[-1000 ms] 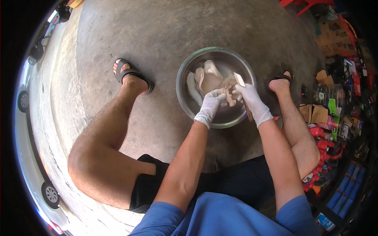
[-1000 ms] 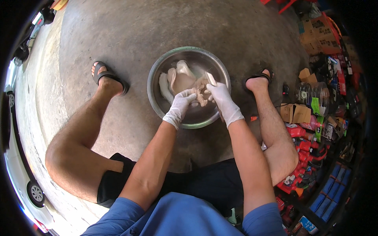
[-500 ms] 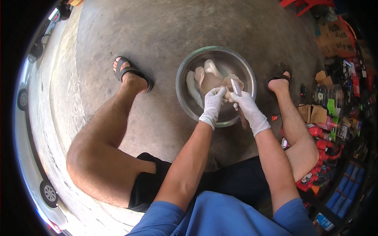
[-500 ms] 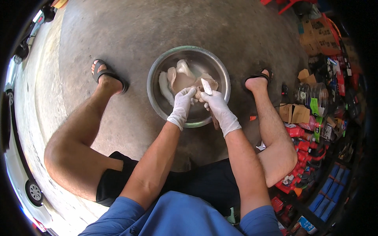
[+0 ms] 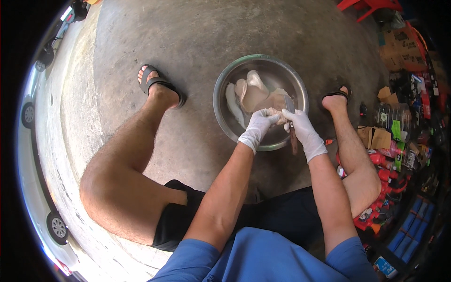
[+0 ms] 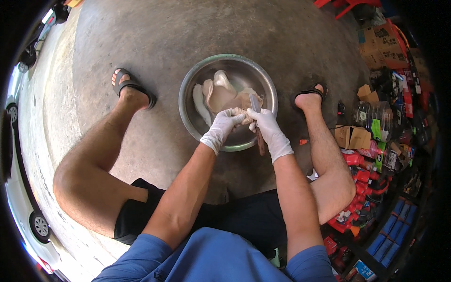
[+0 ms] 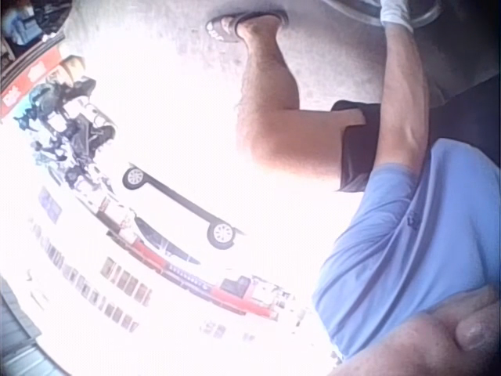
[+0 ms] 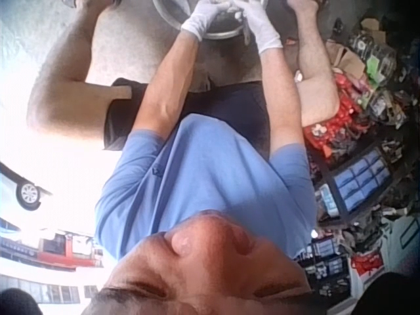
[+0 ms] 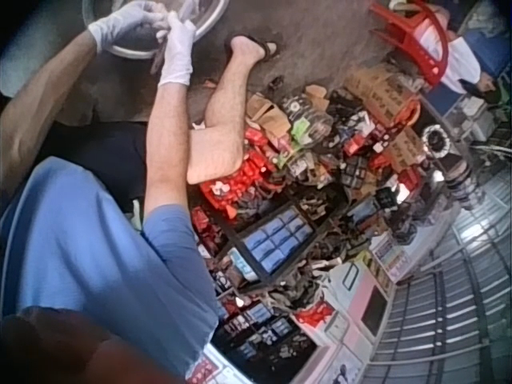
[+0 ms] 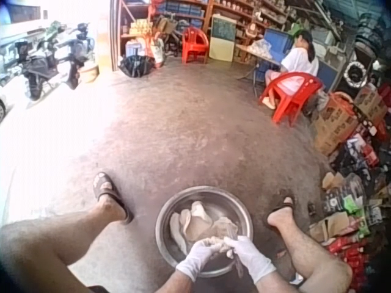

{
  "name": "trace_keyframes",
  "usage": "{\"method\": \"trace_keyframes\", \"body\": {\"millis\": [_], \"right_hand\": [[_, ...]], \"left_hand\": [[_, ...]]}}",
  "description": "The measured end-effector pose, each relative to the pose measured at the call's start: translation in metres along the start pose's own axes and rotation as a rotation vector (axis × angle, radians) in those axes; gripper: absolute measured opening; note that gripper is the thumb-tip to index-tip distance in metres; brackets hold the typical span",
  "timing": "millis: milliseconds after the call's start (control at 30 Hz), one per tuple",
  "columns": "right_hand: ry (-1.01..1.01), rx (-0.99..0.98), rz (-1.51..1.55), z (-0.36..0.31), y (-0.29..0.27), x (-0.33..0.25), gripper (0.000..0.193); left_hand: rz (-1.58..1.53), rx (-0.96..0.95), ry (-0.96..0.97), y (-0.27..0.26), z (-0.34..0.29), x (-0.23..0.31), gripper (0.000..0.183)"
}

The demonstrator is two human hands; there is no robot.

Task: The person cleans and cuts pieces of tripe by hand in a metal bowl.

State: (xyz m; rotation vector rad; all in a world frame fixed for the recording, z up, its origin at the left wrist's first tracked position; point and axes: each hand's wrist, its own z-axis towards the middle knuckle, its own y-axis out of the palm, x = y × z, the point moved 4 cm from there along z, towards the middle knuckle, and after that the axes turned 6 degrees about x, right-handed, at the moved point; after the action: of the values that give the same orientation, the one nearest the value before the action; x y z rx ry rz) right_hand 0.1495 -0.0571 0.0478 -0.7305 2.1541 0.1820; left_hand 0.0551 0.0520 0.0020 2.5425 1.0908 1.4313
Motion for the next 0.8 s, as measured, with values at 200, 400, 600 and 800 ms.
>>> {"method": "trace_keyframes", "body": {"millis": [200,400,600,800], "right_hand": [[-0.007,-0.077,-0.074,-0.001,0.003,0.002,0.012],[-0.088,0.089,-0.188,0.011,-0.005,0.009,0.017],[-0.080,0.096,-0.184,0.011,-0.004,0.011,0.017],[-0.137,0.105,-0.128,0.013,-0.006,0.013,0.014]], "left_hand": [[-0.057,0.096,0.019,-0.007,0.007,-0.015,0.020],[-0.147,0.062,-0.018,-0.003,0.007,-0.019,0.024],[-0.174,0.035,-0.008,-0.004,0.005,-0.015,0.022],[-0.035,0.040,0.071,0.000,0.002,-0.013,0.015]]}}
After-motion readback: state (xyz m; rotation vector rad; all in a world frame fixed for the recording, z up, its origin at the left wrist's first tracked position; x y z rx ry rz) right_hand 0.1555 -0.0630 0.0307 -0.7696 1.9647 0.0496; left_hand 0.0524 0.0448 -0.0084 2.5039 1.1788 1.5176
